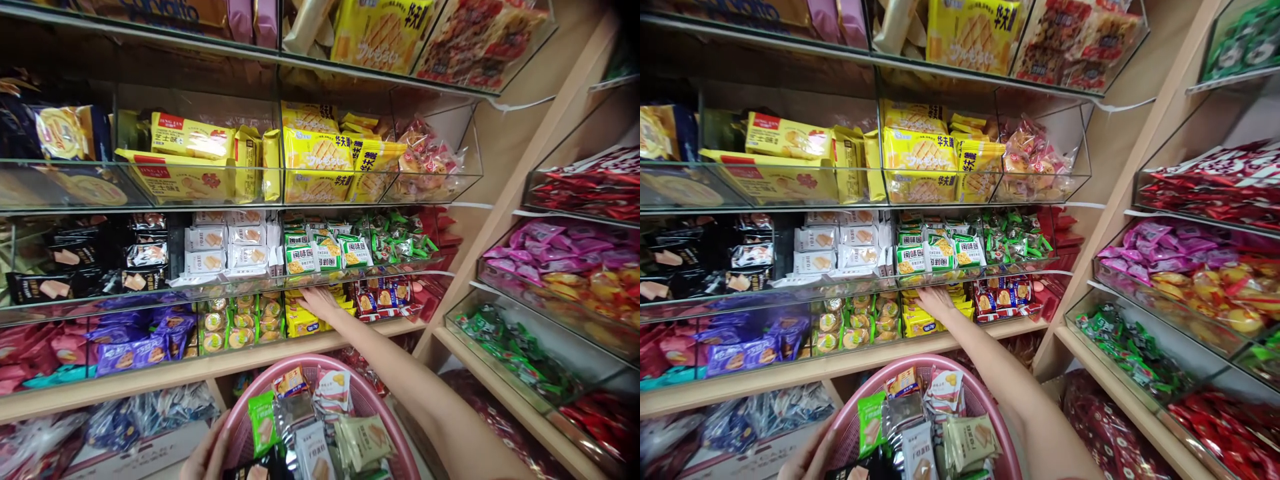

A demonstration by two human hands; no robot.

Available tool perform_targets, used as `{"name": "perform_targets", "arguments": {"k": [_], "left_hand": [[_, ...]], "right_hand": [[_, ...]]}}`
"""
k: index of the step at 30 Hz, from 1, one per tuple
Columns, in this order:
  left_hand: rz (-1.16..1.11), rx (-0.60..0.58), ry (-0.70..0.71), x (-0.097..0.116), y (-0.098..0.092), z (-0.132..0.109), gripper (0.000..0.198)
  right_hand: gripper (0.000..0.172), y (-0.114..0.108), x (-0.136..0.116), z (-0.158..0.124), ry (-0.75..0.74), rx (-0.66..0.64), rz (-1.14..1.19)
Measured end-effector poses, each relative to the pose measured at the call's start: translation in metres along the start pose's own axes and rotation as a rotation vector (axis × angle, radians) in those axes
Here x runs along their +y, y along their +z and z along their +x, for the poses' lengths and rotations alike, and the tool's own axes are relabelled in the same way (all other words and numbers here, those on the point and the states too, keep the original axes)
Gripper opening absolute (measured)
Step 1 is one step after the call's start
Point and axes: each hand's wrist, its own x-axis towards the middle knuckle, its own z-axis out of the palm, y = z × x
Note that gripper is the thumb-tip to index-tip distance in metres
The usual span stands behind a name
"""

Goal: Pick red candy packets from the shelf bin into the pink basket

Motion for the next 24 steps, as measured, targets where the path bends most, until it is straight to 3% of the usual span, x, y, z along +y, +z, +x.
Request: {"name": "perform_targets", "arguments": {"k": [11,19,24], "left_hand": [[0.097,0.013,-0.013,0.014,-0.002,-0.003,0.055],[0.127,-0.012,-0.058,0.013,-0.002,-0.002,0.061],[0.146,-0.002,-0.054,0.019,-0.002,-0.002,0.063]], "right_hand": [[0.031,0.000,-0.001,-0.014,-0.069,0.130,-0.034],[0.034,0.002,0.003,-0.041,-0.206,0.261,0.000],[0.031,-0.007,0.001,-0.076,-0.231,0.359,0.083]]}}
